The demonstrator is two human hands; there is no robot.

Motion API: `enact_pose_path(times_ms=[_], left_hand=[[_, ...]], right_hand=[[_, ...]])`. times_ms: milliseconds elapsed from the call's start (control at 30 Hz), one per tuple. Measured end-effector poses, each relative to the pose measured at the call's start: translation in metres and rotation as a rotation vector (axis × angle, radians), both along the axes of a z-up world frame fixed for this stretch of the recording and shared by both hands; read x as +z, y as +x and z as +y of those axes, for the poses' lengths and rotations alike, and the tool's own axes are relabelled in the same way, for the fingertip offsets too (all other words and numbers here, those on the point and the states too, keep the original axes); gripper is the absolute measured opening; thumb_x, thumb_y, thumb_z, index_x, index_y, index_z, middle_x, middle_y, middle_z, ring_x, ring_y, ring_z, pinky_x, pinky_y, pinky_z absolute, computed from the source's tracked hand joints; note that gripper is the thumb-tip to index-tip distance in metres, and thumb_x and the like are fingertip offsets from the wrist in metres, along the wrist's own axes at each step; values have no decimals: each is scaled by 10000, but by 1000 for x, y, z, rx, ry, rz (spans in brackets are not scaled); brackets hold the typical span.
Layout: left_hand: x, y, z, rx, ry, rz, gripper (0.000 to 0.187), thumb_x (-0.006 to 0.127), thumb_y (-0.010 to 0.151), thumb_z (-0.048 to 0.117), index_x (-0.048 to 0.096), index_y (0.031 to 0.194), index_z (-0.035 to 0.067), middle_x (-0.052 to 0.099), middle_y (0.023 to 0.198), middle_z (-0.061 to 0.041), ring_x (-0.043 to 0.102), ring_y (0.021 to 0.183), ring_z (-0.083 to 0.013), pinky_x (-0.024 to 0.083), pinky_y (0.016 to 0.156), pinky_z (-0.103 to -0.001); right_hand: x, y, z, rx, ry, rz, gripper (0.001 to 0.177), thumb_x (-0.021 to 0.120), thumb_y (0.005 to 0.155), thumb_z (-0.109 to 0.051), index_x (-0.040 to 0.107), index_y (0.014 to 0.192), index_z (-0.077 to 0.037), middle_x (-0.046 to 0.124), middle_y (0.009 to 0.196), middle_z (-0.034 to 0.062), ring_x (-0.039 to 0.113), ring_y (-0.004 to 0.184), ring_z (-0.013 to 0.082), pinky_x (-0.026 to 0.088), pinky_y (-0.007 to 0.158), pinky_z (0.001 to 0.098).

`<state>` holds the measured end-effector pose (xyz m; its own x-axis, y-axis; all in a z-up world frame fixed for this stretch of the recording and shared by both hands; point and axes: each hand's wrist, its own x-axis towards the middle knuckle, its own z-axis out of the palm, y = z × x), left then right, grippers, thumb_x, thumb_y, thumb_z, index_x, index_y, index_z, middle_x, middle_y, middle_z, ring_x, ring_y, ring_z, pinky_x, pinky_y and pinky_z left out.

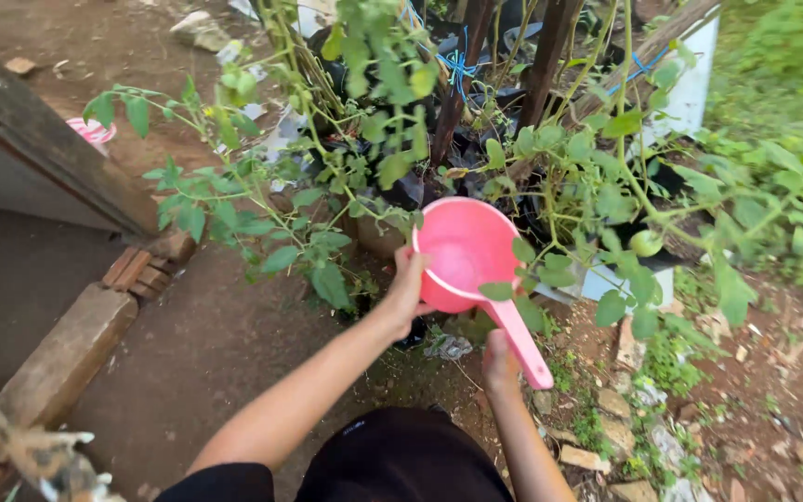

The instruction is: Watering several tomato seedlings in polybags and larger tomato plants in a garden area using a scoop and bucket.

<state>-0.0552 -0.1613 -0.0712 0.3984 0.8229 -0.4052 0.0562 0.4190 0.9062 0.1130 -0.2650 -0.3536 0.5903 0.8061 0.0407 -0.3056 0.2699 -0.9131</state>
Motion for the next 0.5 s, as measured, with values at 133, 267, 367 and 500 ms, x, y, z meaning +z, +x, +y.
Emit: enact_pose_path(times_ms=[133, 267, 367, 500], left_hand=[[-4, -18, -40, -74, -121, -79, 774, 512, 823, 527, 156, 1459, 269, 367, 1489, -209, 482, 1325, -419, 492, 999, -557], [-16, -33, -71, -83, -151, -101, 736, 529, 789, 472, 215, 1422, 266, 364, 1482, -171, 445, 1345, -370, 463, 967, -572], [-27, -43, -98, -141, -199, -86, 737, 529, 800, 478, 193, 1417, 253, 354, 1499, -183, 447, 1353, -369, 442, 963, -559], [-33, -36, -117, -224, -232, -60, 871, 618, 770, 444, 101, 1451, 277, 289, 1516, -240, 411, 1388, -432, 446, 1052, -608]], right_hand=[[183, -64, -48, -162, 266, 245, 725, 653, 956, -425, 414, 1484, 10, 515, 1471, 156, 558, 1333, 289, 469, 1145, 452], [228, -88, -80, -217, 293, 29, 749, 598, 962, -381, 315, 1574, -57, 465, 1526, 186, 519, 1387, 305, 440, 1165, 444], [225, -96, -103, -265, 128, 47, 684, 491, 985, -313, 309, 1594, -60, 471, 1510, 219, 529, 1359, 326, 441, 1119, 457], [212, -90, -117, -386, 117, 170, 622, 400, 913, -261, 425, 1479, -4, 521, 1467, 221, 590, 1280, 333, 522, 1053, 480]])
